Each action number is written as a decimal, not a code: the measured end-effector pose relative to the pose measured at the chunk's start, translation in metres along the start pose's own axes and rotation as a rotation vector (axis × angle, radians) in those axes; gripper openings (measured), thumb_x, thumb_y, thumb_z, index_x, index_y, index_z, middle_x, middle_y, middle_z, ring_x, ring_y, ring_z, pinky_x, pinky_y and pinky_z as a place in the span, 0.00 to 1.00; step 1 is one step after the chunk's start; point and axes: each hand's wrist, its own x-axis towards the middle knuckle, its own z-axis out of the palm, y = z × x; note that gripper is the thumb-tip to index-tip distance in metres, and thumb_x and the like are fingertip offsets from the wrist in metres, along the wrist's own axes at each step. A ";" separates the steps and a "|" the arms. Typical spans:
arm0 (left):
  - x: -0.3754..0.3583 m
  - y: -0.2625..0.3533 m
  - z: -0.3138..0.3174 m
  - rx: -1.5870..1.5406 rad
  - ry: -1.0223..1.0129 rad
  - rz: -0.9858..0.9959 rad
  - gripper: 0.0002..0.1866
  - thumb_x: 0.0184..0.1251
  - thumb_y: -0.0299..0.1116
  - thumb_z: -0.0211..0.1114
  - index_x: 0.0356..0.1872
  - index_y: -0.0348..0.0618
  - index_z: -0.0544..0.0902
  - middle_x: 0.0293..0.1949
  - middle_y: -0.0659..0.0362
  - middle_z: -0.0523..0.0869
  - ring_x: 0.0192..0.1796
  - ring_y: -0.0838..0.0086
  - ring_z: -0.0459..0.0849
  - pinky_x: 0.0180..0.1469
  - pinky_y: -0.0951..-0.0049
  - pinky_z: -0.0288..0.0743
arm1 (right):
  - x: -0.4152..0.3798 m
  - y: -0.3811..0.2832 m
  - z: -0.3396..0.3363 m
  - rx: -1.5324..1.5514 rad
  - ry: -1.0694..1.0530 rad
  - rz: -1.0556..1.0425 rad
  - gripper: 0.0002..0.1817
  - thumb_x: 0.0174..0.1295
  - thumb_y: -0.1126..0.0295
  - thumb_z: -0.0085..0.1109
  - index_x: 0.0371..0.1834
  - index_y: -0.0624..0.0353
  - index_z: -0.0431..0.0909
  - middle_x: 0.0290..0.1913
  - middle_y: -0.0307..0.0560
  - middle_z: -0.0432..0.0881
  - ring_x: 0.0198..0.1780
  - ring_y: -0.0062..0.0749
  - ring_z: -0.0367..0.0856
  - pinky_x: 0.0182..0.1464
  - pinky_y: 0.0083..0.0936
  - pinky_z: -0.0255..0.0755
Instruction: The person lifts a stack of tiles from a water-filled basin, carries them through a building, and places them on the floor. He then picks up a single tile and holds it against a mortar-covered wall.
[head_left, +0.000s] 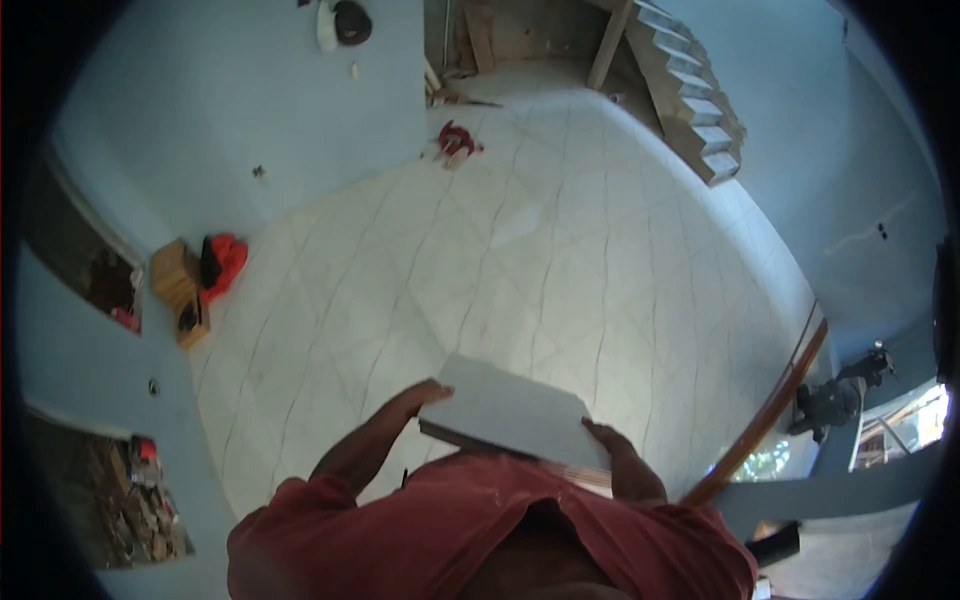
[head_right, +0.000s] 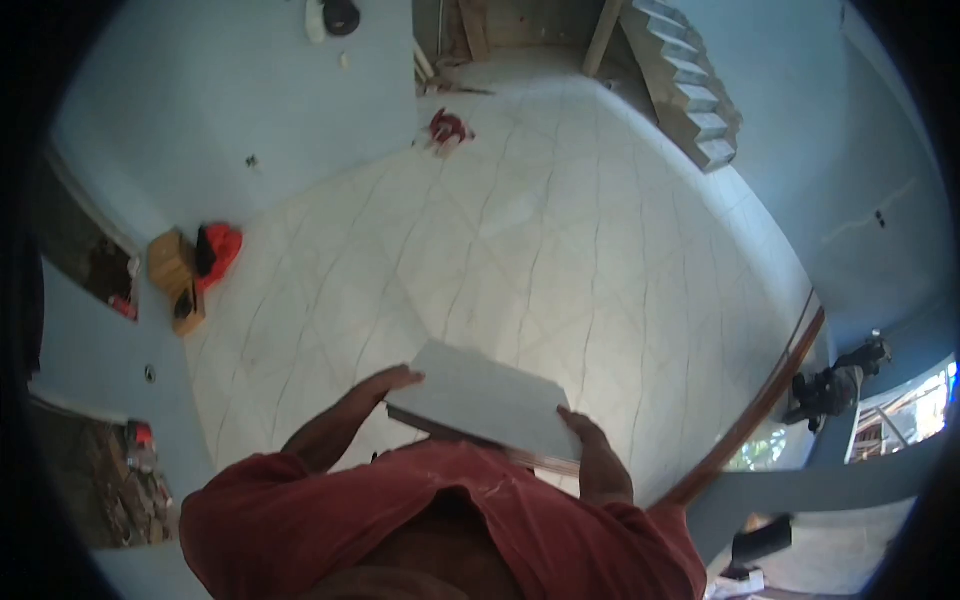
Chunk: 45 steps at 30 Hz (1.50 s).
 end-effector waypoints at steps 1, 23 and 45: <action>0.038 0.030 -0.018 0.129 0.048 0.064 0.32 0.51 0.45 0.59 0.46 0.24 0.66 0.38 0.44 0.76 0.37 0.61 0.78 0.37 0.66 0.72 | 0.034 -0.029 -0.026 0.007 0.006 -0.013 0.38 0.51 0.38 0.39 0.53 0.62 0.65 0.52 0.53 0.69 0.54 0.40 0.66 0.55 0.32 0.57; 0.523 0.610 -0.293 0.584 -0.061 0.292 0.35 0.52 0.52 0.53 0.50 0.26 0.62 0.46 0.42 0.72 0.48 0.60 0.72 0.49 0.66 0.65 | 0.304 -0.595 -0.442 -0.038 0.100 0.119 0.36 0.54 0.41 0.35 0.57 0.60 0.61 0.52 0.52 0.69 0.50 0.40 0.69 0.53 0.34 0.59; 0.913 1.038 -0.636 0.004 0.090 0.165 0.41 0.50 0.55 0.55 0.53 0.23 0.58 0.45 0.44 0.74 0.44 0.60 0.75 0.46 0.67 0.68 | 0.694 -1.210 -0.768 -0.290 0.030 0.031 0.36 0.53 0.40 0.37 0.57 0.58 0.61 0.53 0.52 0.68 0.52 0.38 0.67 0.55 0.31 0.57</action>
